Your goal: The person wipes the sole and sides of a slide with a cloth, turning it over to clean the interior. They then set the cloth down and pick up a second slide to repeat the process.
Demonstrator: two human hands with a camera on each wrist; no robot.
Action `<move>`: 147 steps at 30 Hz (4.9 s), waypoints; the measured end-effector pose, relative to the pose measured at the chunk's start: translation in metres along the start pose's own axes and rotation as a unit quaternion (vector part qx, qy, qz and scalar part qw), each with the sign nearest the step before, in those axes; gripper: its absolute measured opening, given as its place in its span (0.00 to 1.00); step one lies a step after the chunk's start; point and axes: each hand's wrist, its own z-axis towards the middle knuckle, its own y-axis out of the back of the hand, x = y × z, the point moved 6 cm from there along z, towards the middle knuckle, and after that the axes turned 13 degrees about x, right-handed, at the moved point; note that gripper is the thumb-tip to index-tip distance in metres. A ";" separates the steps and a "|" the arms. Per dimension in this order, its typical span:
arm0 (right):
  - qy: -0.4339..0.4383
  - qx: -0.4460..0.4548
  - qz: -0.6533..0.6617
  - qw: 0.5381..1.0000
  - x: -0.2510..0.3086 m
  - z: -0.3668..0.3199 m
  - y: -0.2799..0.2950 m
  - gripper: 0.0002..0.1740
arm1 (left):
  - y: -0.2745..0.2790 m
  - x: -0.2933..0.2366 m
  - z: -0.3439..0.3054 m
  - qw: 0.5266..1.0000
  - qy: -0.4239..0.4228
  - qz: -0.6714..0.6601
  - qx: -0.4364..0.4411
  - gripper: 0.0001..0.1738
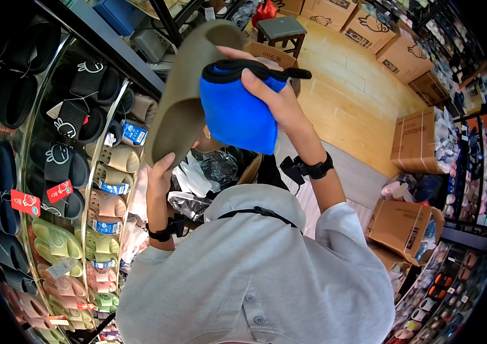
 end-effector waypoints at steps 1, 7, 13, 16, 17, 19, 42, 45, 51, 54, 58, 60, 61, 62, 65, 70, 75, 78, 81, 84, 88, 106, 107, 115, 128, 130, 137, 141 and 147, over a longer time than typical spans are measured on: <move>-0.053 -0.037 0.038 0.997 -0.007 -0.005 0.005 0.29 | 0.000 0.001 -0.004 0.999 0.016 0.025 0.015 0.35; -0.140 -0.130 0.113 0.975 -0.029 -0.020 0.018 0.29 | -0.001 -0.010 -0.012 0.988 0.078 0.131 0.013 0.35; -0.150 -0.159 0.109 0.970 -0.021 -0.025 0.014 0.29 | 0.069 0.052 -0.045 0.978 0.117 0.167 0.049 0.59; -0.150 -0.167 0.113 0.968 -0.018 -0.027 0.010 0.29 | 0.045 0.021 -0.033 0.989 0.137 0.024 0.051 0.66; -0.148 -0.156 0.124 0.969 -0.021 -0.028 0.011 0.29 | 0.028 0.002 -0.021 0.985 0.149 0.054 0.063 0.70; -0.145 -0.145 0.135 0.969 -0.029 -0.028 0.014 0.29 | 0.023 -0.006 -0.009 0.981 0.155 0.056 0.098 0.70; -0.157 -0.230 0.125 0.952 -0.047 -0.086 0.029 0.05 | 0.015 0.003 -0.008 0.983 0.124 -0.100 -0.090 0.41; -0.037 -0.104 0.143 0.984 -0.067 -0.101 0.052 0.27 | -0.008 -0.022 -0.003 0.995 0.099 -0.013 0.000 0.58; -0.066 -0.144 0.019 0.987 -0.049 -0.114 0.049 0.24 | -0.043 -0.060 -0.004 0.991 0.127 0.010 -0.029 0.68; -0.072 -0.138 0.052 0.986 -0.043 -0.115 0.044 0.25 | -0.043 -0.061 -0.009 0.991 0.122 0.021 -0.044 0.68; -0.055 -0.128 0.058 0.989 -0.038 -0.110 0.045 0.13 | -0.043 -0.058 -0.013 0.992 0.112 0.031 -0.040 0.70; -0.043 -0.116 0.042 0.992 -0.034 -0.107 0.043 0.09 | -0.041 -0.056 -0.012 0.993 0.114 0.030 -0.004 0.70; -0.063 -0.132 0.008 0.989 -0.034 -0.108 0.042 0.08 | -0.037 -0.051 -0.014 0.993 0.113 0.030 -0.002 0.70; -0.085 -0.147 -0.025 0.985 -0.034 -0.108 0.042 0.07 | -0.029 -0.042 -0.018 0.991 0.127 0.044 -0.005 0.70; -0.007 -0.136 0.016 0.991 -0.020 -0.091 0.029 0.08 | -0.010 -0.019 -0.010 0.985 0.149 0.051 0.074 0.71; -0.037 -0.115 0.188 0.975 -0.050 -0.094 0.043 0.22 | -0.012 0.003 0.000 0.974 0.146 0.044 0.165 0.73; -0.056 -0.133 0.094 0.985 -0.025 -0.069 0.023 0.29 | -0.025 -0.004 0.016 0.970 0.129 0.056 0.200 0.64; 0.016 0.040 0.042 0.998 -0.026 -0.045 0.023 0.30 | -0.018 0.002 0.023 0.970 0.123 0.082 0.195 0.58; 0.009 0.072 0.013 0.997 -0.034 -0.039 0.020 0.32 | -0.025 -0.005 0.027 0.955 0.152 0.159 0.199 0.56; 0.033 0.070 -0.005 0.997 -0.034 -0.038 0.022 0.33 | -0.034 -0.005 0.027 0.955 0.179 0.150 0.181 0.57; 0.031 0.017 -0.009 0.999 -0.028 -0.045 0.028 0.34 | -0.025 0.000 0.019 0.958 0.190 0.122 0.175 0.56; 0.049 -0.302 -0.411 0.858 0.051 -0.038 0.040 0.22 | -0.040 -0.049 -0.002 0.859 -0.037 0.506 -0.070 0.54; 0.105 -0.250 -0.460 0.845 0.059 -0.028 0.025 0.22 | -0.041 -0.047 0.000 0.852 -0.044 0.516 -0.069 0.53; 0.190 0.119 -0.651 0.725 0.017 -0.043 -0.093 0.23 | -0.047 -0.054 0.014 0.802 -0.073 0.587 -0.079 0.54; 0.151 -0.108 -0.653 0.734 0.050 -0.020 -0.013 0.30 | -0.058 -0.045 0.013 0.813 -0.077 0.575 -0.059 0.54; 0.147 -0.023 -0.657 0.739 0.045 -0.028 -0.039 0.30 | -0.062 -0.048 0.016 0.788 -0.098 0.604 -0.065 0.55; 0.196 0.143 -0.659 0.712 0.023 -0.047 -0.060 0.25 | -0.052 -0.042 0.013 0.788 -0.094 0.605 -0.063 0.55; 0.125 -0.032 -0.614 0.779 0.038 -0.026 0.001 0.30 | -0.056 -0.040 0.007 0.788 -0.085 0.607 -0.055 0.53; 0.176 0.103 -0.608 0.767 0.021 -0.039 -0.024 0.30 | -0.044 -0.048 0.005 0.801 -0.094 0.583 -0.099 0.53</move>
